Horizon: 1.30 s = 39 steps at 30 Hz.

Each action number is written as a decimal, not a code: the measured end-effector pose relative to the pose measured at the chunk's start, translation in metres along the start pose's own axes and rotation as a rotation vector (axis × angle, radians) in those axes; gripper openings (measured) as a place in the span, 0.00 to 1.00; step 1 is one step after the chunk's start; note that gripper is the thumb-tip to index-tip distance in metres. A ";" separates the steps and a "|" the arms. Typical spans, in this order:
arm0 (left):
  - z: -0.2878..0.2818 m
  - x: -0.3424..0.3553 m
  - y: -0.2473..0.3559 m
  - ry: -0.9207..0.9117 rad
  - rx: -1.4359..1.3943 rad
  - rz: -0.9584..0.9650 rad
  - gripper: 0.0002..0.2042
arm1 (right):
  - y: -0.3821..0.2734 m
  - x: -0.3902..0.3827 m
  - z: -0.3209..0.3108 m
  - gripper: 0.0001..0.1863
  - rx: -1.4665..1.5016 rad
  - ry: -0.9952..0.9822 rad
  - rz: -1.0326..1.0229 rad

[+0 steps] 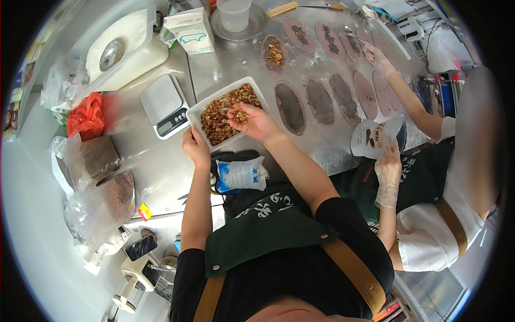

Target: Placing nuts and toppings onto flattened pieces of dough as part of a bakery production process.

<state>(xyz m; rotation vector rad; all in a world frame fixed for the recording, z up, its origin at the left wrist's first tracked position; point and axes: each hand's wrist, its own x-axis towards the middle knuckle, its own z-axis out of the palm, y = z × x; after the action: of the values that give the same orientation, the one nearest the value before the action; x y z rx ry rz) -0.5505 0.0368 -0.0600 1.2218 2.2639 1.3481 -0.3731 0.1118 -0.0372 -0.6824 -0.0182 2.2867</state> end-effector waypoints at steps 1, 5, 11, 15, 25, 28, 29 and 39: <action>0.002 0.001 0.000 -0.007 -0.008 0.002 0.10 | -0.001 -0.001 0.000 0.09 -0.001 0.005 -0.010; 0.004 0.006 -0.001 0.010 -0.027 -0.011 0.11 | -0.006 -0.011 0.011 0.07 -0.032 0.060 -0.037; -0.016 0.005 -0.005 -0.133 -0.136 -0.367 0.14 | -0.037 -0.051 0.001 0.06 -0.110 0.138 -0.081; -0.031 -0.016 -0.033 0.057 0.014 -0.189 0.16 | -0.061 -0.062 -0.047 0.05 -0.220 0.365 -0.165; -0.036 -0.043 -0.057 0.025 0.394 -0.051 0.10 | -0.102 -0.051 -0.080 0.07 -0.527 0.540 -0.274; -0.034 -0.041 -0.054 0.024 0.443 -0.087 0.09 | -0.106 -0.039 -0.078 0.08 -0.656 0.591 -0.285; -0.034 -0.041 -0.054 0.025 0.456 -0.104 0.09 | -0.107 -0.036 -0.077 0.08 -0.657 0.590 -0.282; -0.034 -0.041 -0.054 0.035 0.480 -0.077 0.09 | -0.115 -0.014 -0.076 0.12 -1.246 0.651 -0.290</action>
<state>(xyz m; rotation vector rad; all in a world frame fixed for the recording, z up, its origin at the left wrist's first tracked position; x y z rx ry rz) -0.5731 -0.0275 -0.0934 1.2287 2.7260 0.8265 -0.2530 0.1722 -0.0718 -1.8420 -1.1980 1.4690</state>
